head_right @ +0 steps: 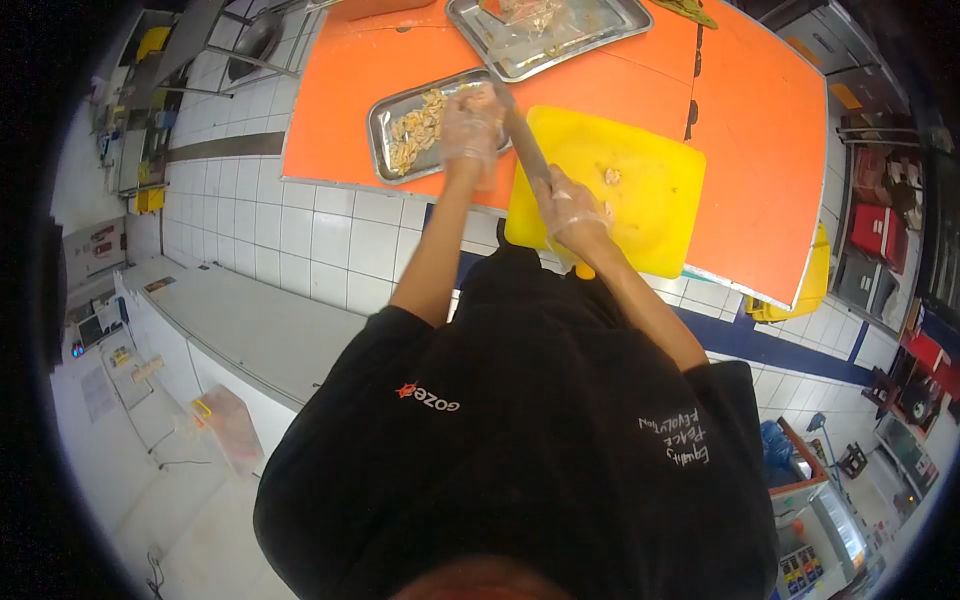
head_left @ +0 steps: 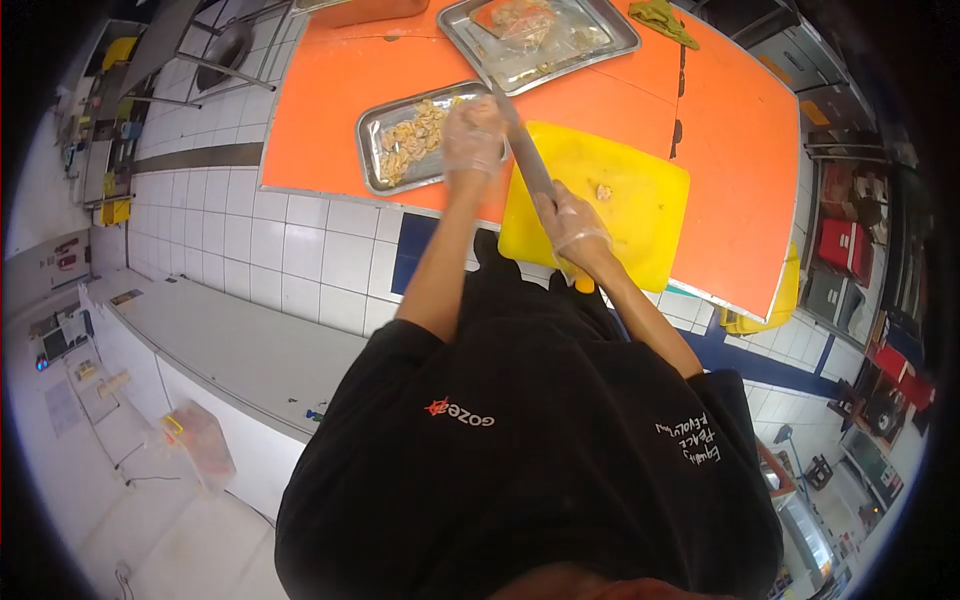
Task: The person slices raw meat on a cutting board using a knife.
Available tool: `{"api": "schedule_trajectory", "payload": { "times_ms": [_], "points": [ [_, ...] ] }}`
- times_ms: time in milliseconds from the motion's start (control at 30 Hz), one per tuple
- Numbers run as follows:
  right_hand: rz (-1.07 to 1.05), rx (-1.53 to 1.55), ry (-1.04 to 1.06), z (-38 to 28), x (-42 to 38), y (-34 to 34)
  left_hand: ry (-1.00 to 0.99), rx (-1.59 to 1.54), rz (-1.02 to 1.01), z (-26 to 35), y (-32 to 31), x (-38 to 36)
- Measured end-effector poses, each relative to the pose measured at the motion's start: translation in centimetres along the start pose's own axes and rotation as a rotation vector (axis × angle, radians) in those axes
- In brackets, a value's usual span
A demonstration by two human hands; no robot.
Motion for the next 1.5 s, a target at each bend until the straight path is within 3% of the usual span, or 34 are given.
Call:
{"api": "schedule_trajectory", "payload": {
  "times_ms": [33, 133, 267, 400, 533, 667, 733, 867, 933, 1067, 1133, 1167, 1233, 1267, 1333, 1400, 1467, 1500],
  "points": [
    [0.006, 0.005, -0.01, -0.6, 0.4, 0.0, 0.044, 0.072, 0.01, -0.1, 2.4, 1.5],
    [0.062, -0.008, -0.106, -0.1, 0.4, -0.3, -0.053, 0.871, -0.081, 0.1, 8.3, 2.6],
    [0.266, -0.02, -0.269, 8.0, -4.2, -0.6, -0.278, 0.919, -0.133, 0.8, 6.3, 1.7],
    [0.384, -0.001, -0.484, 15.8, -9.8, -3.9, -0.516, 0.739, -0.602, -3.4, -3.4, -1.2],
    [0.432, 0.083, -0.645, 17.0, -13.5, -7.5, -0.571, 0.716, -1.061, -5.7, -13.1, -5.7],
    [0.409, 0.211, -0.604, 16.1, -13.8, -9.0, -0.709, 0.748, -1.236, -4.6, -16.4, -10.3],
    [0.391, 0.233, -0.676, 16.2, -13.8, -9.4, -0.715, 0.999, -1.349, -6.0, -17.1, -11.3],
    [0.396, 0.236, -0.612, 17.1, -13.7, -9.1, -0.717, 0.915, -1.316, -10.6, -16.5, -11.1],
    [0.385, 0.25, -0.608, 17.5, -13.4, -8.2, -0.761, 0.738, -1.04, -9.2, -16.1, -10.0],
    [0.331, 0.245, -0.619, 20.3, -12.5, -8.4, -0.657, 0.611, -0.856, -5.8, -17.0, -9.4],
    [0.329, 0.21, -0.606, 20.7, -11.7, -7.8, -0.263, 0.722, -1.011, -7.8, -18.9, -8.6],
    [0.29, 0.206, -0.598, 21.0, -11.6, -7.6, -0.257, 0.717, -1.003, -8.2, -19.1, -8.3],
    [0.242, 0.196, -0.585, 20.7, -11.7, -6.4, -0.619, 0.943, -1.104, -9.1, -19.1, -8.6],
    [0.23, 0.199, -0.558, 20.3, -11.7, -5.5, -0.612, 0.943, -1.093, -9.7, -18.2, -8.1],
    [0.216, 0.202, -0.52, 20.8, -11.5, -5.3, -0.704, 0.649, -0.966, -8.4, -14.9, -6.5],
    [0.325, 0.083, -0.483, 23.2, -11.3, -6.6, -0.75, 0.816, -0.753, -5.4, -11.5, -3.9],
    [0.264, 0.162, -0.497, 22.4, -11.3, -4.9, -0.387, 0.867, -0.464, -0.1, -6.3, -2.4],
    [0.198, 0.231, -0.509, 22.1, -11.4, -4.3, -0.411, 0.984, -0.373, 1.1, -4.4, -1.8]
  ]
}}
Point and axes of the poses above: each hand's wrist, its own x-axis towards the middle knuckle, its own y-axis out of the back of the hand, z = x × y, the point moved 4 cm from there along x, towards the middle knuckle, and after that the axes turned 5 degrees about -x, right-handed, at the moved point
